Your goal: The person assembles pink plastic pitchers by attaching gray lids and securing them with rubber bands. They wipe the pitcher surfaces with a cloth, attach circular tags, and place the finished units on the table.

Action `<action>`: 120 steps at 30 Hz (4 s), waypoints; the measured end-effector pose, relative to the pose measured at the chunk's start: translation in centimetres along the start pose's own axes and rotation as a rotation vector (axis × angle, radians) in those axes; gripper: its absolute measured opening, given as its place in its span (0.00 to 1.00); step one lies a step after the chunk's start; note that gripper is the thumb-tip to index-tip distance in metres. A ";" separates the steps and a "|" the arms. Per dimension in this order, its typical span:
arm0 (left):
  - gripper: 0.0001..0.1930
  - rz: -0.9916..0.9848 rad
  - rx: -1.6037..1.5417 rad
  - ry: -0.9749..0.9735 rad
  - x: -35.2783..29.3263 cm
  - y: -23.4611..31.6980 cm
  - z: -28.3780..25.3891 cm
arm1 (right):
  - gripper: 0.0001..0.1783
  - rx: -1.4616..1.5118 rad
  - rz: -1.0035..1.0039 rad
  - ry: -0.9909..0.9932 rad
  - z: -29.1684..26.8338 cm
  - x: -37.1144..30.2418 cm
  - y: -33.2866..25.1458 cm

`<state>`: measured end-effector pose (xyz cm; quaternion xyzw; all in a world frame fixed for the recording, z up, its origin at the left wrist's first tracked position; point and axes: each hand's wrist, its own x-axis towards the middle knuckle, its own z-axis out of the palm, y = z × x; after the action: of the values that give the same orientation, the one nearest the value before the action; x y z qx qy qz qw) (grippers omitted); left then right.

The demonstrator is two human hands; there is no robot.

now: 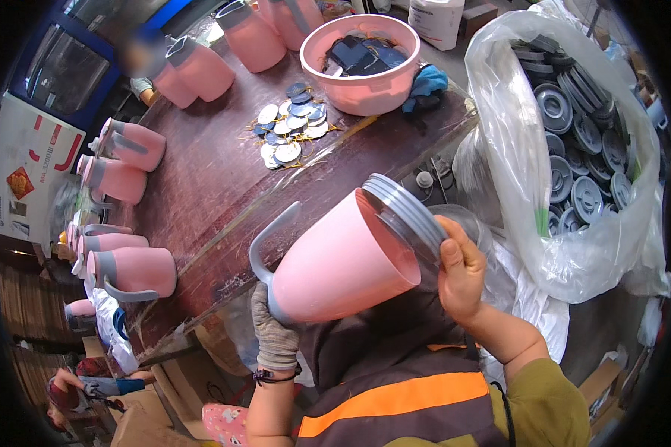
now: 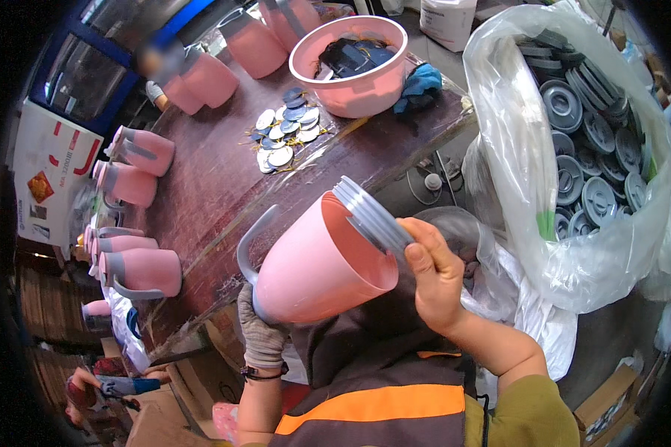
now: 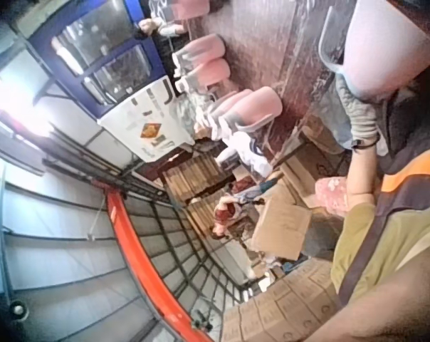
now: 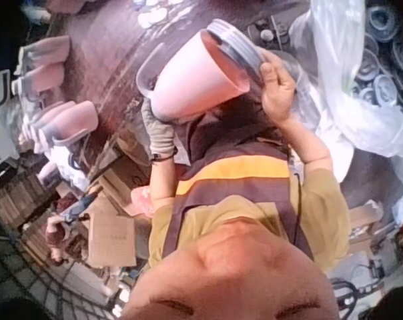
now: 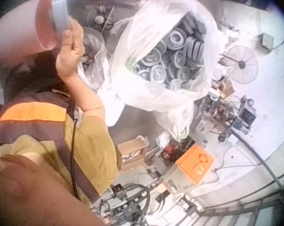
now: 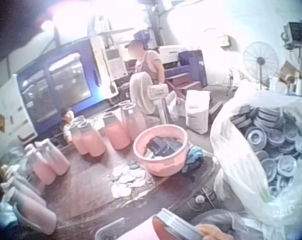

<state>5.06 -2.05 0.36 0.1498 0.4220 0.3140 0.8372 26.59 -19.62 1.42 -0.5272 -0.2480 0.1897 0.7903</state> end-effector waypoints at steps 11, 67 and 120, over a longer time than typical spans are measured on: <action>0.24 0.112 0.008 0.046 0.1 -0.6 -2.2 | 0.19 -0.262 -0.297 -0.275 -0.4 -2.1 1.0; 0.10 0.126 1.344 -0.348 -5.1 -2.9 5.4 | 0.23 -0.860 -0.456 -0.338 -2.1 -1.0 2.8; 0.09 0.449 1.565 -0.371 1.4 2.2 0.4 | 0.28 -0.687 -0.474 -1.052 6.5 2.5 2.4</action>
<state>5.14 0.52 0.86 0.8179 0.3337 0.0600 0.4648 24.66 -12.57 1.76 -0.5172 -0.7555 0.1530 0.3718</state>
